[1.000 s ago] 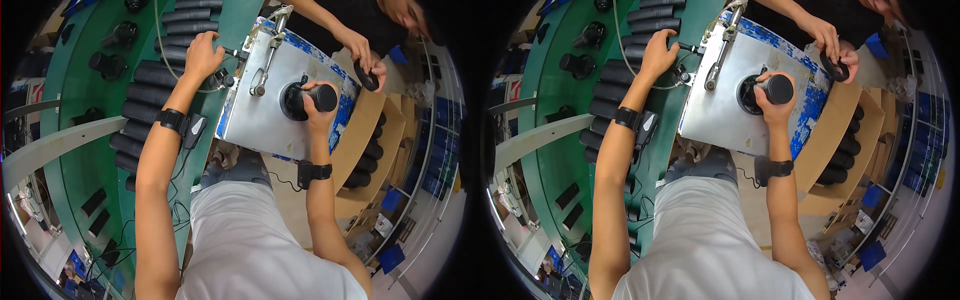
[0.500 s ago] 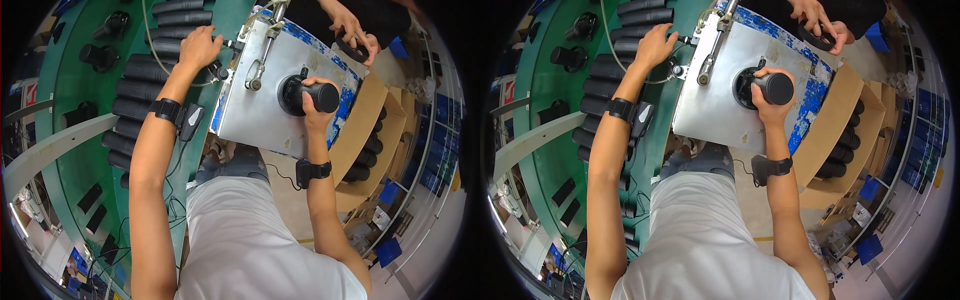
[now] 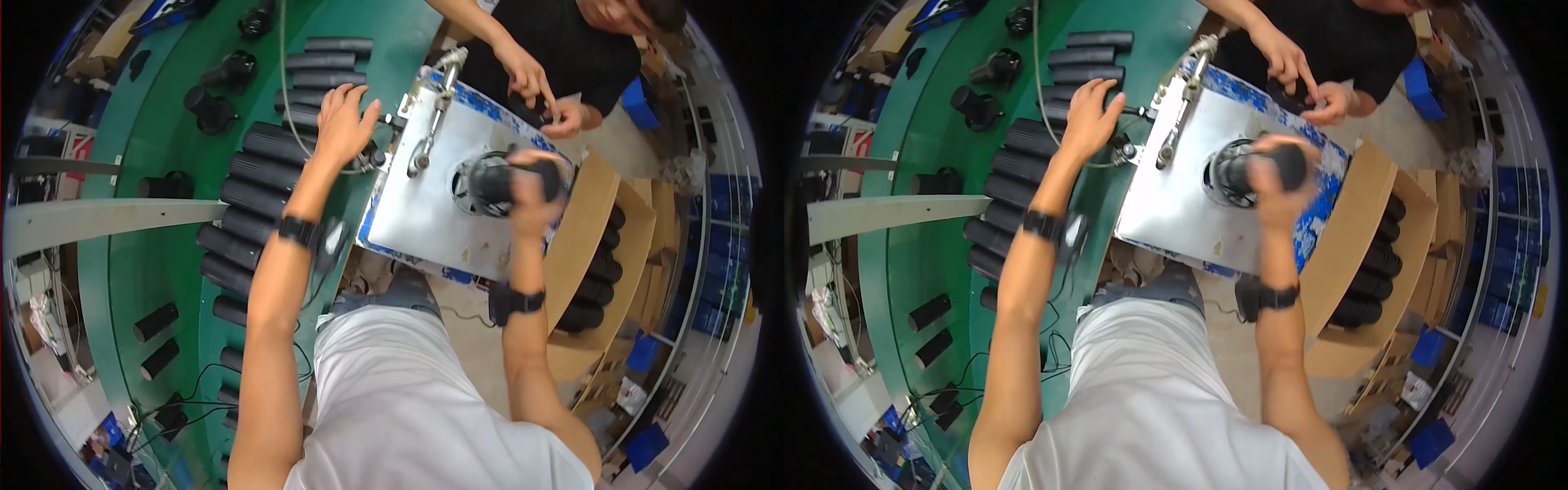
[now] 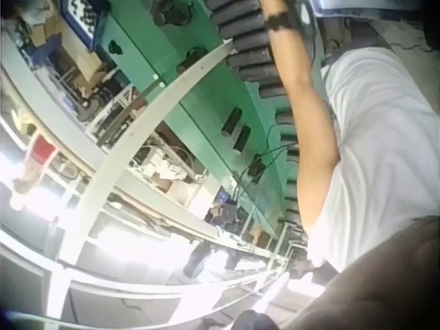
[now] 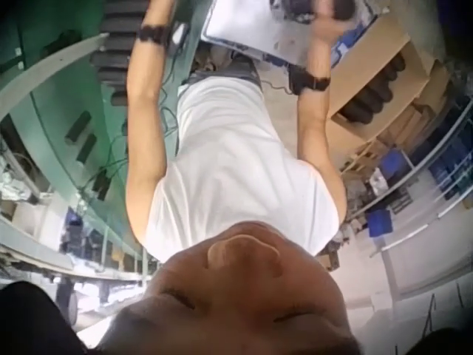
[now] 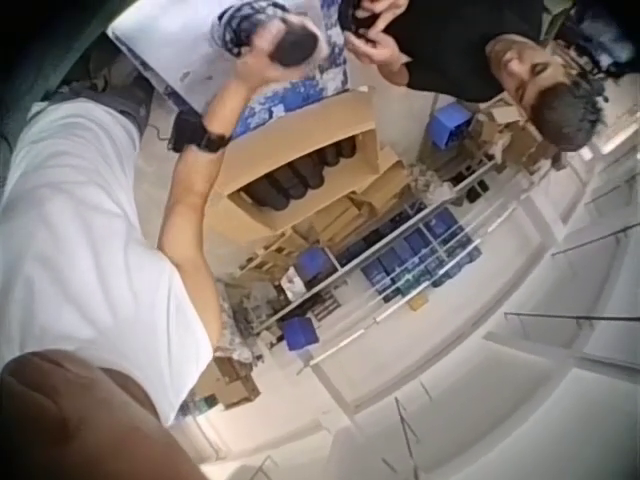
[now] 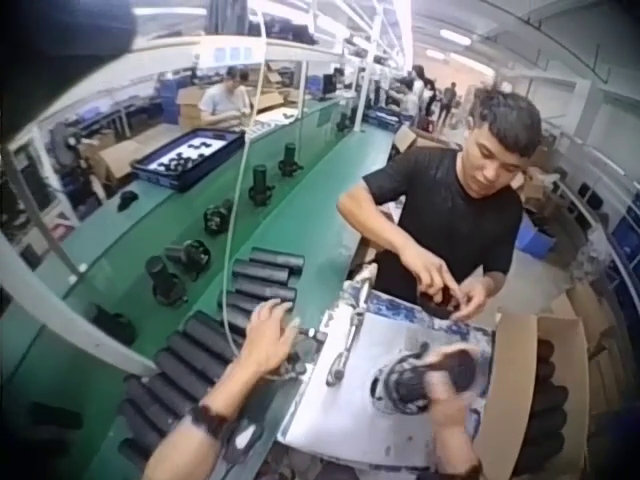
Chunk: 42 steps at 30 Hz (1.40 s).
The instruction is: The person picks up a microphone body, places it into a machine, and presses a button. They then remove the microphone, attach a shock mount to it by hand, and place the assembled unit onto the workbench.
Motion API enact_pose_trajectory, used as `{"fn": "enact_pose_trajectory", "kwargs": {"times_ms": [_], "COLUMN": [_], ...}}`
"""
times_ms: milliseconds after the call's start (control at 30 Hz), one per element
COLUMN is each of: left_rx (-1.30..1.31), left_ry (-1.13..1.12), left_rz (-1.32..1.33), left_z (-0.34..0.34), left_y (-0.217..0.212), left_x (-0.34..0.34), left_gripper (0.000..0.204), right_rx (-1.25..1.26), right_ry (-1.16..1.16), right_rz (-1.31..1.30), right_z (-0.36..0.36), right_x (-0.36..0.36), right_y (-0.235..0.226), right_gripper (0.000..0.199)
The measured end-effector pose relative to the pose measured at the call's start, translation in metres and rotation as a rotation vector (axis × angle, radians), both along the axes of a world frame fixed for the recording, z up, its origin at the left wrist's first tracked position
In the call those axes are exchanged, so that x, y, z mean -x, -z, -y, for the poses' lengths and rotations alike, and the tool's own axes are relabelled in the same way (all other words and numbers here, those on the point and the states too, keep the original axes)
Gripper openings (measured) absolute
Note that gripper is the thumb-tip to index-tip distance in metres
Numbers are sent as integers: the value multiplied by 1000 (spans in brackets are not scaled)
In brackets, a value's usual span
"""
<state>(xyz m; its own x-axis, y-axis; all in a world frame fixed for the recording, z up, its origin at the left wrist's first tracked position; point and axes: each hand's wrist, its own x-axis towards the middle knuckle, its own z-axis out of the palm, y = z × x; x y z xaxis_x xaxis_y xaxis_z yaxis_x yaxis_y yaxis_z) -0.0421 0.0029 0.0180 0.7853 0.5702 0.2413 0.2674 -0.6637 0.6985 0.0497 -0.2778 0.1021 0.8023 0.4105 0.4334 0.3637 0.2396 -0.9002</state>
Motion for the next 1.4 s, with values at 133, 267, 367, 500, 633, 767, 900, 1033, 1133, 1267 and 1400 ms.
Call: {"fn": "enact_pose_trajectory", "kwargs": {"times_ms": [133, 267, 367, 500, 633, 767, 900, 1033, 1133, 1267, 1400], "left_rx": [71, 48, 129, 155, 169, 517, 629, 604, 628, 700, 882], "left_ry": [177, 423, 403, 247, 187, 213, 303, 235, 79, -84, 69], "left_rz": [459, 387, 445, 500, 527, 727, 894, 928, 944, 1009, 975], "left_z": [40, 66, 67, 70, 66, 70, 74, 82, 96, 110, 102], "left_y": [-130, -180, -168, -170, -169, -159, -156, -156, -156, -155, -154], "left_x": [82, 142, 169, 211, 229, 236, 232, 226, 220, 211, 213], "left_gripper": [40, 85, 111, 114, 111, 102, 98, 91, 86, 77, 85], "right_rx": [-260, 18, -34, -12, 17, -46, -35, -75, -136, -187, -148], "right_ry": [-189, -473, -502, -633, -746, -746, -730, -737, -735, -710, -622], "right_rz": [180, 40, 62, 56, -80, -58, -54, -110, -159, -126, 30], "right_z": [-49, -96, -120, -145, -156, -161, -162, -160, -157, -155, -153], "right_x": [35, 73, 111, 150, 168, 185, 196, 197, 198, 201, 191], "right_y": [-130, -150, -154, -168, -177, -175, -179, -179, -182, -181, -177], "right_gripper": [45, 61, 56, 57, 60, 58, 58, 54, 49, 50, 62]}}
